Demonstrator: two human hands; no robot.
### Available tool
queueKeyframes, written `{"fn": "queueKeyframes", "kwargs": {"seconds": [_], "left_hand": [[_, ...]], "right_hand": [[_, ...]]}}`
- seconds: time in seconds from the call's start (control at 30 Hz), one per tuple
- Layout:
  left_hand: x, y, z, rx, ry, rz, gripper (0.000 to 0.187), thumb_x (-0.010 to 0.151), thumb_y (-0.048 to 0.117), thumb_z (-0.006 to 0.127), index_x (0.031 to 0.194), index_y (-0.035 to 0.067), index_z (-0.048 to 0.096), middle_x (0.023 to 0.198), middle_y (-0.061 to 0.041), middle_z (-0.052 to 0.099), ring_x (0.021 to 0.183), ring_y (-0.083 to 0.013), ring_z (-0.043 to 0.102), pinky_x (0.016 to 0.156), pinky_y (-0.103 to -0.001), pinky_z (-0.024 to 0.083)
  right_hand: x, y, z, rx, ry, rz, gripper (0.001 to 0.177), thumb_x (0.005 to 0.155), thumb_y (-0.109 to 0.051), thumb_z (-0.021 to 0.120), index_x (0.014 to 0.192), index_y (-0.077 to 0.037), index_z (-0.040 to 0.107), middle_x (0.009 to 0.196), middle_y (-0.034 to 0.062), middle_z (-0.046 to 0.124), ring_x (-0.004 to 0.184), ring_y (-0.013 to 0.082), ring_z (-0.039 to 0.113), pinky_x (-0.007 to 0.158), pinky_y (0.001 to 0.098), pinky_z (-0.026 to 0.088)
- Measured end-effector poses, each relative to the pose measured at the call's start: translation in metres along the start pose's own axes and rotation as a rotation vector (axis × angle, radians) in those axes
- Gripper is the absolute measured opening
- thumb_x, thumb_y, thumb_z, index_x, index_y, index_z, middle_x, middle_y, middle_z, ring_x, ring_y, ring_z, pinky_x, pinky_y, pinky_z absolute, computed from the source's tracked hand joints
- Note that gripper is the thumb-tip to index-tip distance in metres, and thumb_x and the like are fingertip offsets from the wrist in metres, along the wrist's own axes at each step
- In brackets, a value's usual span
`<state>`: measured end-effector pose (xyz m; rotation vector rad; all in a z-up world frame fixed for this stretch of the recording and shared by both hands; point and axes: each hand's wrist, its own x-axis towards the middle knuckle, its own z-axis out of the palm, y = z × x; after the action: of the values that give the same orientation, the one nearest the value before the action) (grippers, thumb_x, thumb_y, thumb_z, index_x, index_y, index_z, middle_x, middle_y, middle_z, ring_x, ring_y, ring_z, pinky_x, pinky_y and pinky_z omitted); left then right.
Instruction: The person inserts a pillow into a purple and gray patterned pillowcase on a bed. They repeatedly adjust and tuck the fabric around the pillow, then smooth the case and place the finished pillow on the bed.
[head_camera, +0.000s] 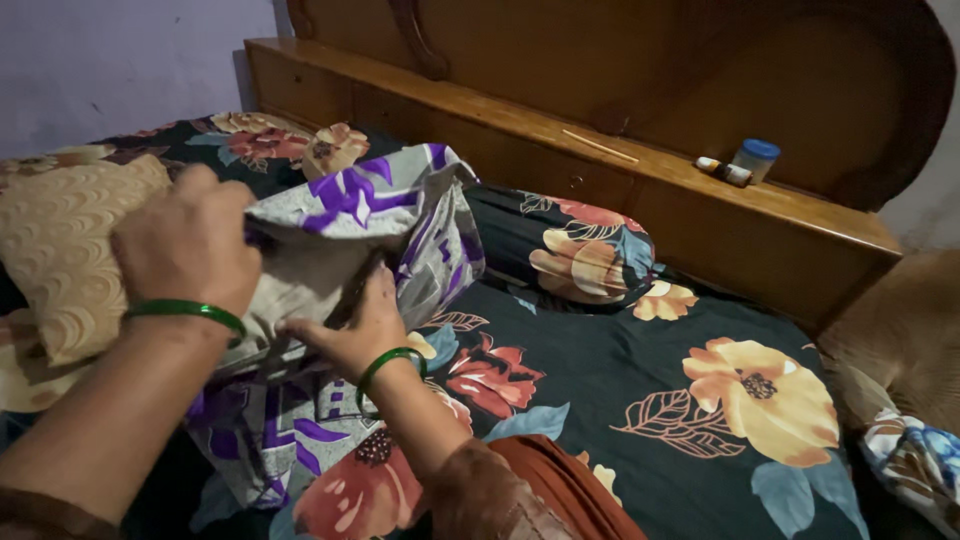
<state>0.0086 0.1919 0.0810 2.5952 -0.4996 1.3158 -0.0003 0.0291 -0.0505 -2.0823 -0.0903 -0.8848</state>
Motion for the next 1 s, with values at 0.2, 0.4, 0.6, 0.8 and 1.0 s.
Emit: {"fn": "queueKeyframes", "kwargs": {"seconds": [0.2, 0.4, 0.6, 0.8, 1.0], "left_hand": [[-0.026, -0.004, -0.036, 0.264, -0.073, 0.031, 0.051, 0.063, 0.021, 0.077, 0.114, 0.023, 0.076, 0.113, -0.006, 0.065, 0.113, -0.0287, 0.059, 0.092, -0.046, 0.049], [-0.062, -0.014, -0.034, 0.182, -0.195, -0.061, 0.046, 0.083, 0.014, 0.076, 0.128, 0.023, 0.070, 0.124, -0.007, 0.062, 0.118, -0.0305, 0.059, 0.096, -0.046, 0.049], [-0.086, -0.038, -0.022, 0.165, -0.048, -0.299, 0.057, 0.066, 0.023, 0.083, 0.120, 0.015, 0.068, 0.123, -0.013, 0.061, 0.114, -0.0343, 0.059, 0.094, -0.050, 0.047], [-0.123, -0.005, -0.018, -0.082, -0.291, 0.052, 0.040, 0.079, 0.023, 0.074, 0.118, 0.019, 0.066, 0.115, 0.001, 0.064, 0.115, -0.0243, 0.061, 0.097, -0.045, 0.048], [-0.081, -0.010, -0.033, 0.119, -0.112, -0.024, 0.038, 0.086, 0.036, 0.076, 0.119, 0.019, 0.067, 0.122, -0.011, 0.063, 0.120, -0.0327, 0.056, 0.098, -0.045, 0.048]], "right_hand": [[0.022, 0.000, 0.010, -0.049, 0.039, 0.165, 0.139, 0.062, -0.062, 0.088, 0.155, 0.016, 0.020, 0.158, 0.0360, 0.031, 0.150, 0.0430, 0.032, 0.120, 0.0409, 0.030], [0.031, -0.002, 0.016, -0.106, 0.108, 0.175, 0.127, 0.065, -0.056, 0.086, 0.156, 0.010, 0.027, 0.157, 0.0353, 0.035, 0.147, 0.0442, 0.036, 0.120, 0.0412, 0.033], [0.034, -0.019, 0.019, -0.079, 0.162, 0.286, 0.119, 0.066, -0.053, 0.085, 0.153, 0.007, 0.030, 0.152, 0.0326, 0.039, 0.140, 0.0450, 0.042, 0.113, 0.0424, 0.038], [0.044, 0.004, 0.028, -0.085, 0.222, 0.200, 0.078, 0.082, -0.038, 0.071, 0.142, 0.005, 0.046, 0.145, 0.0328, 0.048, 0.130, 0.0491, 0.052, 0.108, 0.0464, 0.046], [0.051, 0.015, 0.018, -0.081, 0.066, 0.278, 0.073, 0.076, -0.036, 0.076, 0.136, -0.002, 0.051, 0.139, 0.0288, 0.048, 0.116, 0.0502, 0.057, 0.099, 0.0493, 0.046]]}}
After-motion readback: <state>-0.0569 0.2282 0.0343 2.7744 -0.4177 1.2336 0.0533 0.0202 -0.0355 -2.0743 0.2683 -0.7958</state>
